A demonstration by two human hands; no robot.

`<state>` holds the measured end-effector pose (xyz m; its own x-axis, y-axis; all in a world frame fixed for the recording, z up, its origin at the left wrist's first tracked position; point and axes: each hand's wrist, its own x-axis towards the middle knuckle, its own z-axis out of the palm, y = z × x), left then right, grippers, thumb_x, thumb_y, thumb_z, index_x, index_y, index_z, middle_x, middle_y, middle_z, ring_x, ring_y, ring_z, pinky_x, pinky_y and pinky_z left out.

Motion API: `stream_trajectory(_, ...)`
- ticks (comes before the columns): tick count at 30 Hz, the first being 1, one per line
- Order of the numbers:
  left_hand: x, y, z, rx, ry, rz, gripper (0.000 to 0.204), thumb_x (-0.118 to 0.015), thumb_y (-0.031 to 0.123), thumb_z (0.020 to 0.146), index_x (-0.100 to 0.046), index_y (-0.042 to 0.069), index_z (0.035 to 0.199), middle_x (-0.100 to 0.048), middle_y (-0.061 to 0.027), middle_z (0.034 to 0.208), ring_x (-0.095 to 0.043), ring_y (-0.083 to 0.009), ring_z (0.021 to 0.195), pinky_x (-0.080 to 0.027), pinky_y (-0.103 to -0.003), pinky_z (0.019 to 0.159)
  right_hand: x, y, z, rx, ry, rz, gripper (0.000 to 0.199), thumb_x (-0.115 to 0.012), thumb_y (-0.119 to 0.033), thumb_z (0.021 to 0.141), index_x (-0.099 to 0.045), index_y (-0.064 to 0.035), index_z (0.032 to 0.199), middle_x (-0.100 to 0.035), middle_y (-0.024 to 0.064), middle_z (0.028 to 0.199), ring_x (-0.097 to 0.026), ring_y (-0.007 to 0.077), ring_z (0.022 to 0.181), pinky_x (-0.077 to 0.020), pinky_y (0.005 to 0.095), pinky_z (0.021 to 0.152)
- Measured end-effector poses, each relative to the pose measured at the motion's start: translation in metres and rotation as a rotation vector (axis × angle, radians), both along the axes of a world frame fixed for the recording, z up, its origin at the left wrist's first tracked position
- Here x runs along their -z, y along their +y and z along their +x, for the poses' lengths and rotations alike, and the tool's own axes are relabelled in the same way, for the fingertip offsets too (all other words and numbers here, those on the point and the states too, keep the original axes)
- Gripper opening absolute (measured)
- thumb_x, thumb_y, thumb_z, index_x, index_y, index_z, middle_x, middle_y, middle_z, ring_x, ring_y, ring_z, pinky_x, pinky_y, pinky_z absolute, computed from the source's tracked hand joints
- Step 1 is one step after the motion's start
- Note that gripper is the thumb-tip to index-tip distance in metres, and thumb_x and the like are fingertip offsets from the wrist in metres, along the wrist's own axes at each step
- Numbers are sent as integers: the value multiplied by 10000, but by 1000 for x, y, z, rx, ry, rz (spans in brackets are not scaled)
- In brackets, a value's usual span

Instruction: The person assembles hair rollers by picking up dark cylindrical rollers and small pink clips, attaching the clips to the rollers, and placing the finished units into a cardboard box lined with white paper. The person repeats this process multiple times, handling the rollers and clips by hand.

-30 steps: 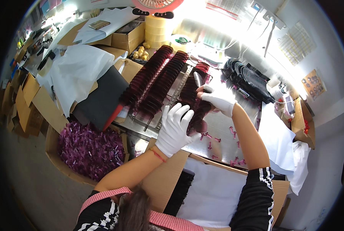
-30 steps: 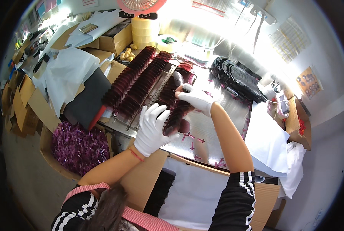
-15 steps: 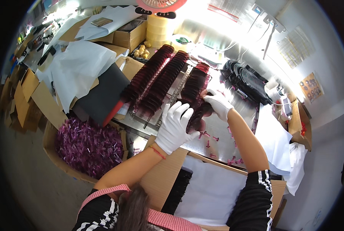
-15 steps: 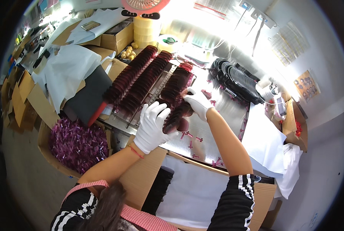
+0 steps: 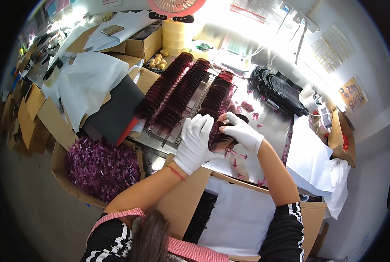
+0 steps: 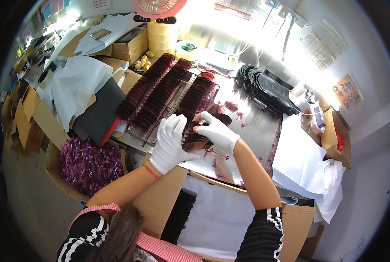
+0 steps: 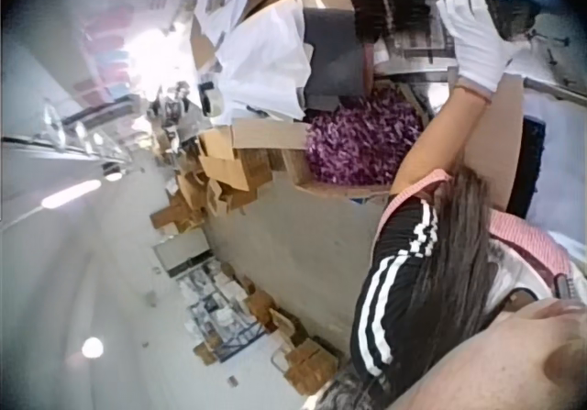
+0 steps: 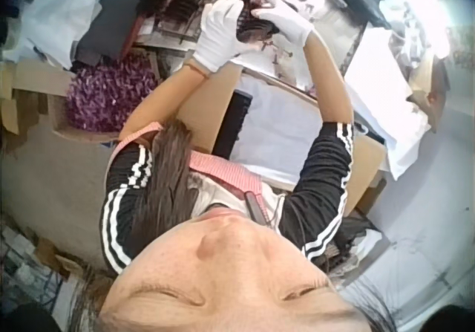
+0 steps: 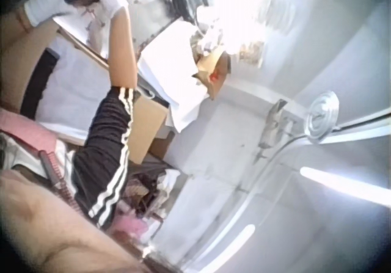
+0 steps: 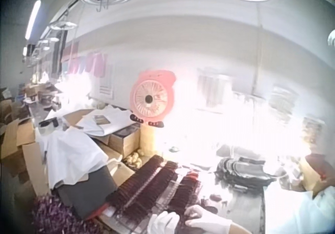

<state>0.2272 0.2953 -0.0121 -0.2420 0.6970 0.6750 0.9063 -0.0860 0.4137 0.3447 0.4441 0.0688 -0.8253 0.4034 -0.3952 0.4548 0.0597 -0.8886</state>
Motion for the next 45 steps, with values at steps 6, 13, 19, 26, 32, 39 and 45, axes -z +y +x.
stream_trajectory(6,1,7,-12,156,-38,46,1339,-951,417,386,-276,14,1470,-400,-194,1398,-386,-402,1301,-314,-518,1103,-2,-14,5,-98,75,103,373,-583,-153,896,-500,-43,1243,-520,56,1118,-480,127,1087,-399,294,986)
stream_trajectory(13,8,6,-16,101,36,12,1116,-905,341,500,-363,27,1424,-426,-149,1354,-408,-354,1268,-333,-493,1071,10,-51,12,-104,89,173,354,-696,-98,813,-535,-75,1128,-556,44,857,-540,92,603,-460,255,548)
stream_trajectory(19,-8,-2,-7,112,-6,-20,905,-834,271,671,-393,-6,1411,-429,-167,1379,-383,-386,1302,-300,-511,1097,32,-63,35,385,319,-619,263,-459,-63,850,-520,-109,1102,-553,78,1010,-617,215,808,-609,393,671)
stream_trajectory(26,-27,-72,61,252,-799,37,625,-646,95,880,-385,70,1448,-416,-144,1453,-377,-302,1363,-297,-454,1141,19,-94,67,497,535,-426,341,-427,20,806,-549,-86,1106,-573,101,1115,-616,219,968,-545,345,840)
stream_trajectory(32,-36,-100,85,770,-2436,11,428,-456,278,1055,-358,223,1468,-506,-23,1317,-501,-169,1255,-439,-368,1061,-21,-159,70,-200,232,686,851,-784,-185,714,-362,7,1427,-408,223,1440,-456,369,1310,-413,402,1065)
stream_trajectory(39,-20,-135,50,564,-2541,-54,343,-515,401,1019,-583,138,1227,-609,-92,1269,-591,-264,1167,-534,-407,921,33,-90,64,304,94,221,538,-610,-334,968,-497,7,1368,-595,72,1222,-575,142,1088,-464,284,946)
stream_trajectory(45,-22,-143,48,556,-2245,-30,351,-554,224,1012,-486,194,1355,-552,-125,1328,-608,-261,1137,-561,-399,936,60,-85,0,409,84,-115,281,-552,-321,999,-539,-51,925,-525,-25,734,-476,60,610,-414,230,568)
